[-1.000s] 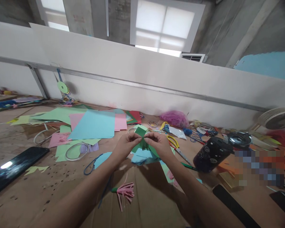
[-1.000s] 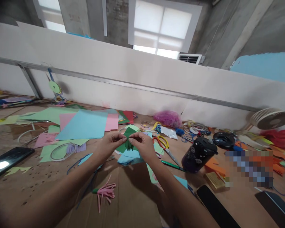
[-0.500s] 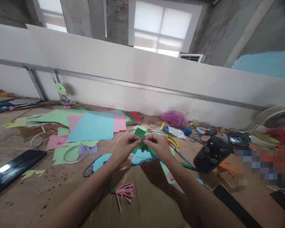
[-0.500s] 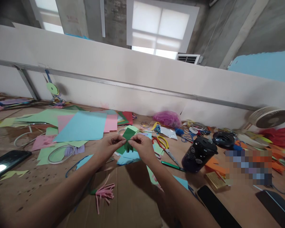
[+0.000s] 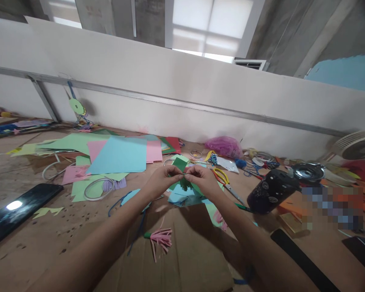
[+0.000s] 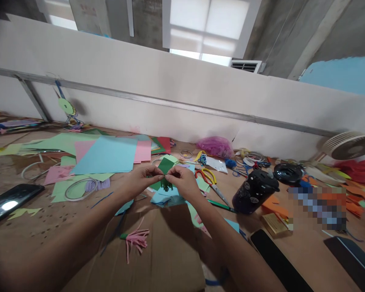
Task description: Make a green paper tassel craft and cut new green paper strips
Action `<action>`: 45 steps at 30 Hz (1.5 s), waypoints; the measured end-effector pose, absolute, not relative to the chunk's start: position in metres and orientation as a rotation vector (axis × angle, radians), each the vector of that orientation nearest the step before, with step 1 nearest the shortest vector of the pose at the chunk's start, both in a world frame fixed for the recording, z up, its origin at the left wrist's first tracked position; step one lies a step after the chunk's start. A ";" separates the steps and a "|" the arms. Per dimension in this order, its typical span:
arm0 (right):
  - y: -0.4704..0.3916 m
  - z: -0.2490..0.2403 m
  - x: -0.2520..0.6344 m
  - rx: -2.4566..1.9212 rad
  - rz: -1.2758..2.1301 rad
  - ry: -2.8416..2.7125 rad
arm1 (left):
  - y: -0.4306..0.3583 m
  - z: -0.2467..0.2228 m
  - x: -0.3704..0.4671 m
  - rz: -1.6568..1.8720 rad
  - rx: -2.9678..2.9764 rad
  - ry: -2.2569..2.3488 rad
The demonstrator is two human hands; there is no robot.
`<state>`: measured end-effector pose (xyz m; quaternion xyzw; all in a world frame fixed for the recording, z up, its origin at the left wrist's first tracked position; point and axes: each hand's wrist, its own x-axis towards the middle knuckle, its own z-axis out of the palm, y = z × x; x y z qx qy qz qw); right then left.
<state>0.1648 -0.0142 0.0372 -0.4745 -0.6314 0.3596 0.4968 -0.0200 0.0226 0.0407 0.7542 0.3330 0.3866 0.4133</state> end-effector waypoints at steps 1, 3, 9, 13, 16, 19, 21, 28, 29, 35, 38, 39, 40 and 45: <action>-0.014 0.038 0.165 -1.138 0.877 -1.524 | 0.024 0.041 -0.020 0.966 1.912 0.826; -0.015 0.040 0.164 -1.098 0.928 -1.481 | 0.026 0.043 -0.020 0.973 1.917 0.823; -0.021 0.047 0.160 -1.079 1.169 -1.487 | 0.021 0.048 -0.014 1.037 1.797 0.824; -0.022 0.046 0.161 -1.110 1.204 -1.506 | 0.012 0.052 -0.009 1.072 1.721 0.829; -0.023 0.046 0.161 -1.102 1.224 -1.512 | 0.009 0.052 -0.008 1.127 1.647 0.862; -0.024 0.048 0.161 -1.097 1.235 -1.539 | 0.009 0.051 -0.009 1.195 1.581 0.913; -0.025 0.049 0.161 -1.101 1.245 -1.564 | 0.008 0.052 -0.011 1.220 1.544 0.941; -0.026 0.054 0.172 -1.239 1.213 -1.729 | 0.003 0.053 -0.017 1.252 1.429 0.925; -0.026 0.056 0.173 -1.241 1.168 -1.721 | 0.002 0.052 -0.017 1.249 1.418 0.922; -0.018 0.051 0.172 -1.103 1.095 -1.546 | 0.003 0.045 -0.014 1.199 1.463 0.905; -0.013 0.044 0.172 -1.110 1.077 -1.533 | 0.002 0.043 -0.012 1.183 1.469 0.888; -0.012 0.043 0.173 -1.114 1.078 -1.536 | 0.002 0.043 -0.012 1.173 1.465 0.887; -0.011 0.042 0.173 -1.116 1.082 -1.540 | 0.001 0.043 -0.012 1.161 1.461 0.889; -0.015 0.046 0.173 -1.118 1.071 -1.590 | -0.001 0.047 -0.014 1.090 1.461 0.920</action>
